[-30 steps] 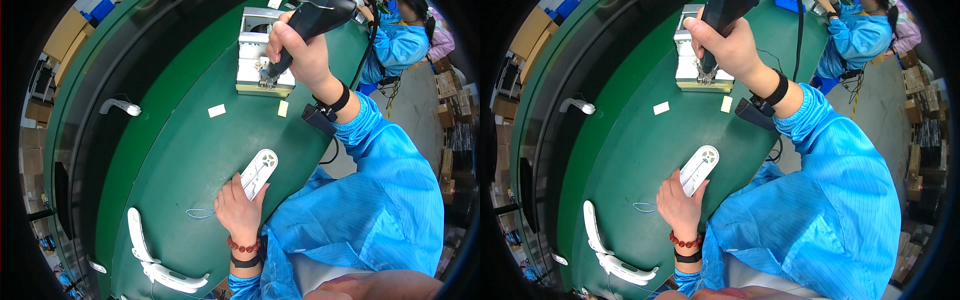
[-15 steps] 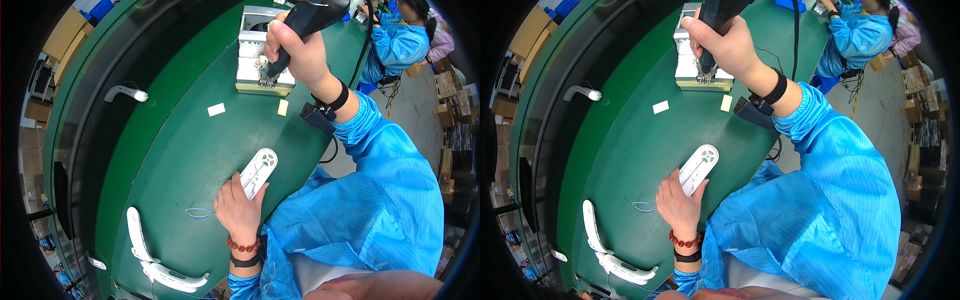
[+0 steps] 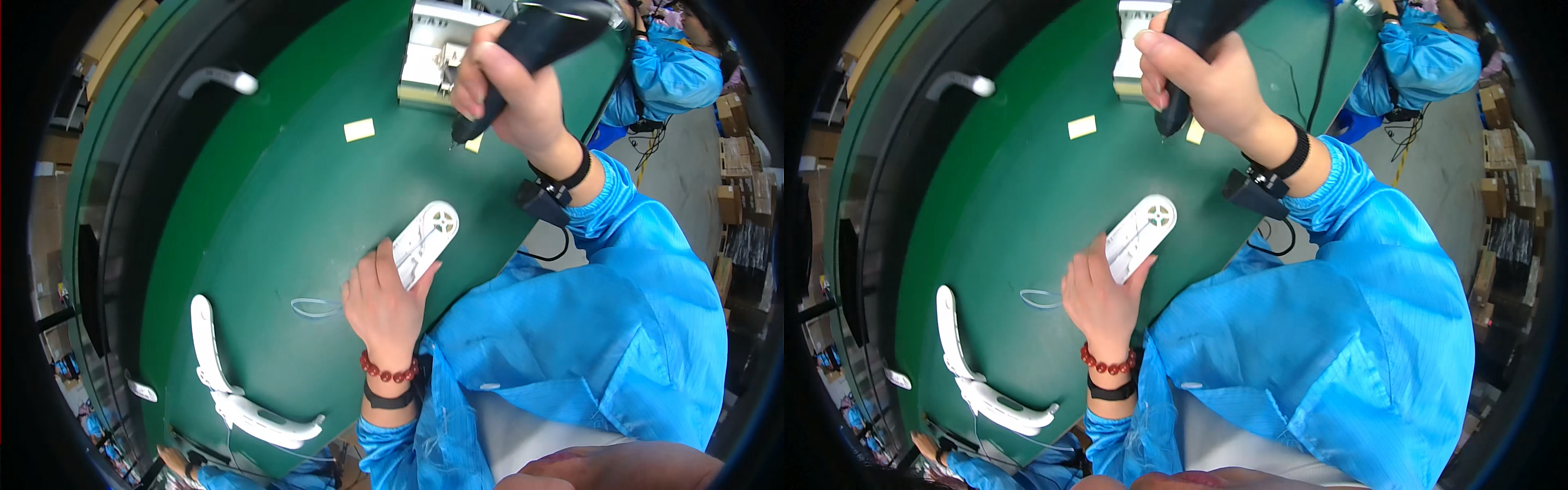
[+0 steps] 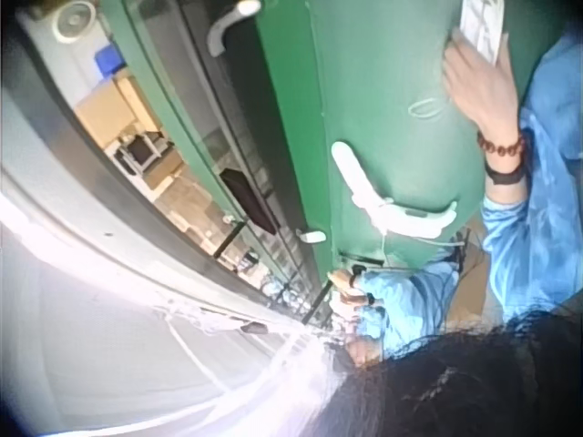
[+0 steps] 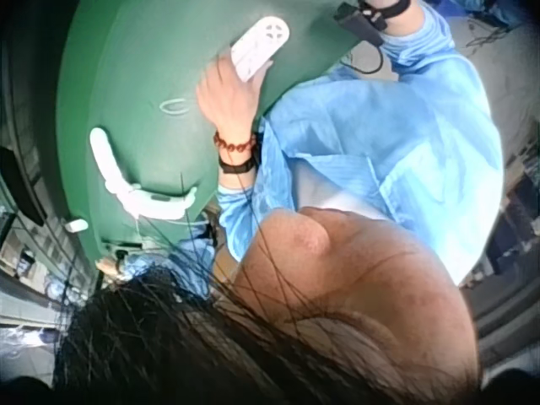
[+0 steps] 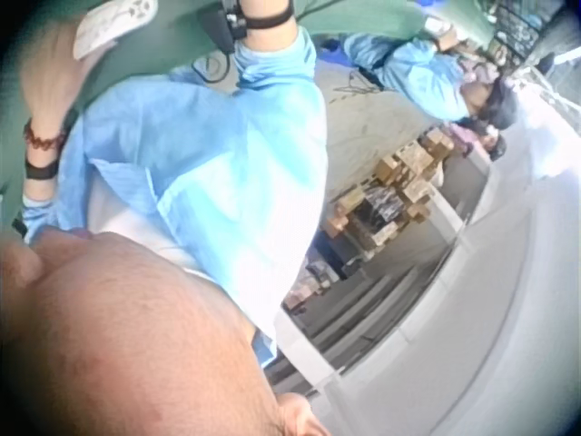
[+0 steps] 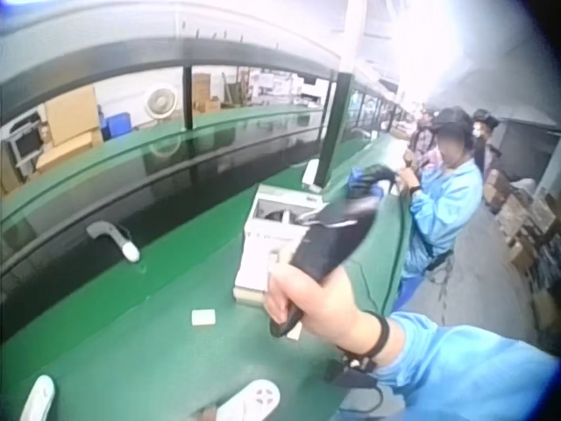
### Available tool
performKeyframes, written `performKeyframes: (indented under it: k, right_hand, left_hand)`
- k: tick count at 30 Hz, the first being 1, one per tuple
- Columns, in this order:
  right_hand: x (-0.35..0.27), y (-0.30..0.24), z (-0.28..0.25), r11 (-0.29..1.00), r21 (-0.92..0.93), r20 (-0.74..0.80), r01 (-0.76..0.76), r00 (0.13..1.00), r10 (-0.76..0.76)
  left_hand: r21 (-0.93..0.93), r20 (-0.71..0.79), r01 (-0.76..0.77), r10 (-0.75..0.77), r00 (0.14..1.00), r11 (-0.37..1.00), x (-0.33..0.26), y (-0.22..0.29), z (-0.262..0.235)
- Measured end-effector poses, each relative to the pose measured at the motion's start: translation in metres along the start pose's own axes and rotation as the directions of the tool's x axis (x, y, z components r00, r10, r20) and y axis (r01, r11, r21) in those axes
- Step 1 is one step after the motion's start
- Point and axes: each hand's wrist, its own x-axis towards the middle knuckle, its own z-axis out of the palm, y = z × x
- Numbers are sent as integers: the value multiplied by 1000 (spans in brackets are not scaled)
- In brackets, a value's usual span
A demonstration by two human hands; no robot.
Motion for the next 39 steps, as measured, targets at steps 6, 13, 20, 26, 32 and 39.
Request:
performKeyframes:
  k: [6,13,20,26,32,39]
  right_hand:
    - [-62,1,23,964,266,261,5,962,-77]
    - [-81,6,30,981,188,260,-56,966,5]
    - [-83,11,33,965,236,234,-112,971,55]
    - [-85,9,32,964,212,242,-163,964,110]
    - [-94,8,31,984,147,310,-98,950,48]
    - [-99,13,27,989,123,354,-77,935,28]
  left_hand:
    - [-42,-26,4,-5,1000,999,1,-1,4]
    - [-36,-24,7,-8,1000,999,1,0,4]
    - [-48,-20,21,-22,1000,999,1,1,4]
    - [-51,-32,3,-4,999,999,1,0,4]
    - [-46,-15,9,-10,1000,999,1,0,3]
    - [-31,0,11,-11,1000,999,0,1,4]
